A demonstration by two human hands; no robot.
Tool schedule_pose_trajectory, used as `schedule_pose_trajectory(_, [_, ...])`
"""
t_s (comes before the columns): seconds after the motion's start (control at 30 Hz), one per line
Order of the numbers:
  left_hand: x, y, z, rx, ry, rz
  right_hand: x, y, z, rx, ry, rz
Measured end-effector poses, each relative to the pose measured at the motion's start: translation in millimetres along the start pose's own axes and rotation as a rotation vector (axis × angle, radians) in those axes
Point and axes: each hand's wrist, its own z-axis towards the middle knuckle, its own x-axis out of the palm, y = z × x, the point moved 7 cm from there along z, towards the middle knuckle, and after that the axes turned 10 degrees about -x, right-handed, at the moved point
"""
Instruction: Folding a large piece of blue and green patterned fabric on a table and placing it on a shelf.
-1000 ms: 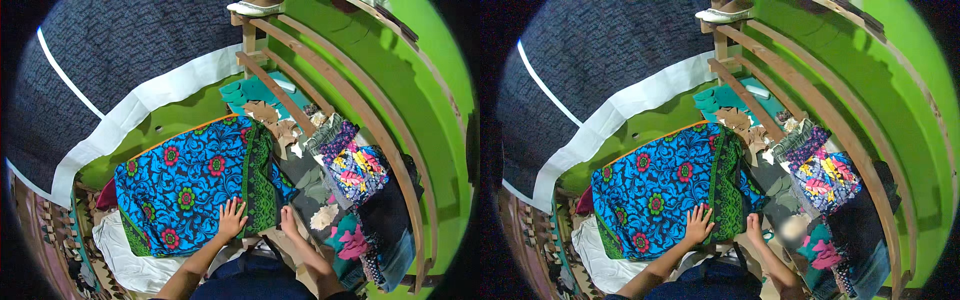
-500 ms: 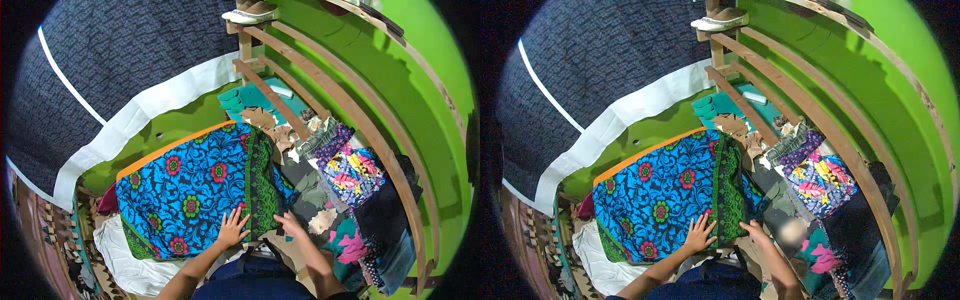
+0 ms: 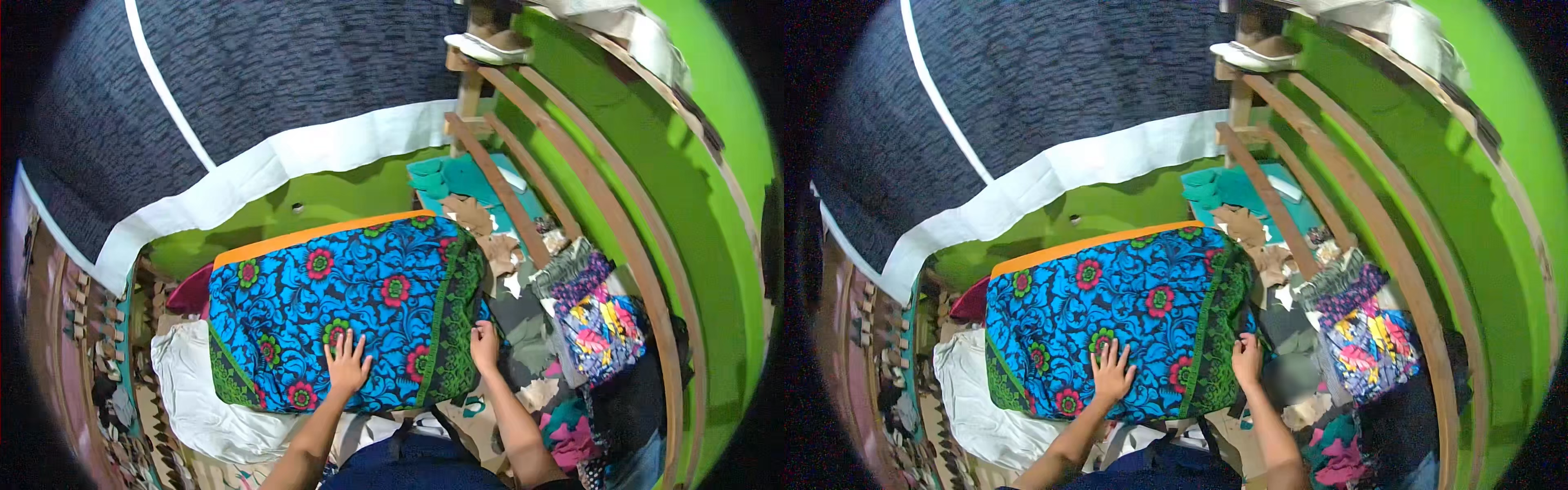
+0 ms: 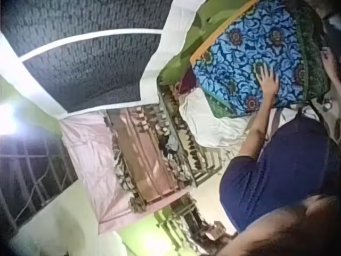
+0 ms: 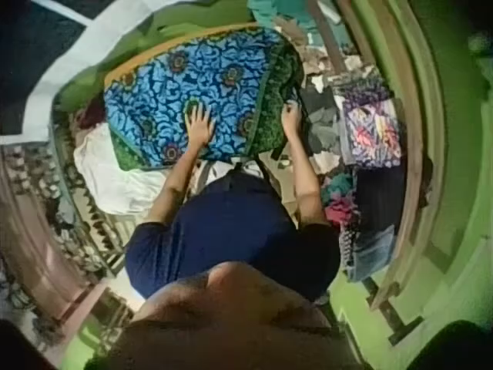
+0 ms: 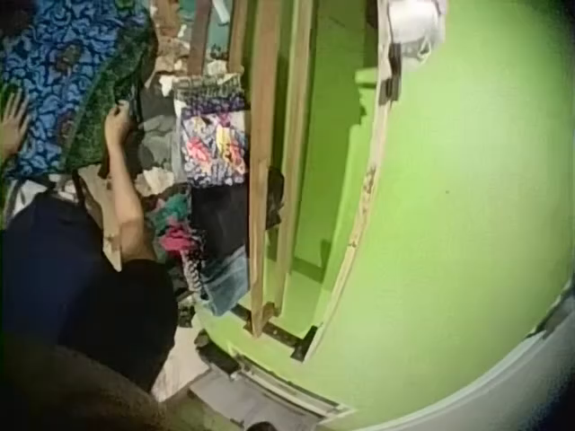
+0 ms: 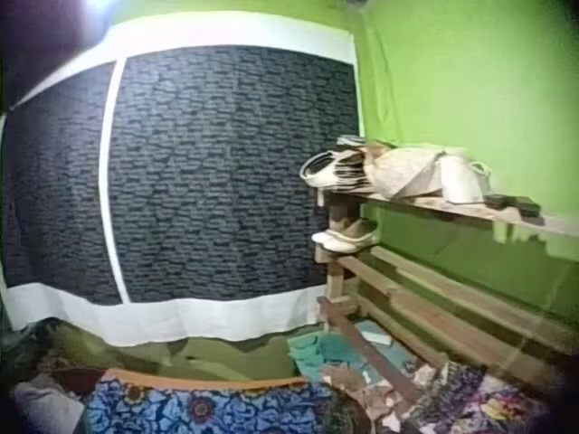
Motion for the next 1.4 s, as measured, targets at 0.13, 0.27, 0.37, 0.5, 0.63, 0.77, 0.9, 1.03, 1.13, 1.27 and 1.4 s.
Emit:
schedule_pose_trajectory(0.13, [-13, 31, 2, -0.058, 0.032, -0.011, 33, 80, 6, -0.33, 0.115, -0.219])
schedule_pose_trajectory(0.27, [-7, 39, 7, -0.073, 0.047, 0.012, 92, 130, -15, -0.595, 0.301, -0.373])
schedule_pose_trajectory(0.37, [-10, 55, 12, -0.03, 0.052, 0.011, 136, 151, -25, -0.599, 0.418, -0.34])
schedule_pose_trajectory(0.5, [-16, 108, 24, -0.085, 0.038, -0.047, 189, 180, -30, -0.648, 0.488, -0.334])
schedule_pose_trajectory(0.63, [-35, 180, 45, -0.258, -0.076, 0.027, 238, 206, -24, -0.664, 0.561, -0.34])
schedule_pose_trajectory(0.77, [-48, 257, 63, -0.399, -0.124, 0.061, 284, 232, -20, -0.682, 0.578, -0.333])
schedule_pose_trajectory(0.9, [-56, 310, 83, -0.479, -0.132, 0.143, 319, 251, -13, -0.694, 0.555, -0.324])
schedule_pose_trajectory(1.03, [-82, 364, 99, -0.728, -0.397, -0.084, 338, 262, -4, -0.679, 0.526, -0.327])
schedule_pose_trajectory(1.13, [-71, 386, 99, -0.906, -0.285, -0.086, 349, 270, -5, -0.67, 0.508, -0.37])
schedule_pose_trajectory(1.27, [-69, 353, 112, -0.684, -0.321, -0.281, 372, 299, -8, -0.7, 0.498, -0.278])
schedule_pose_trajectory(1.4, [-44, 366, 118, -0.811, -0.337, -0.564, 397, 355, -18, -0.922, 0.506, -0.078])
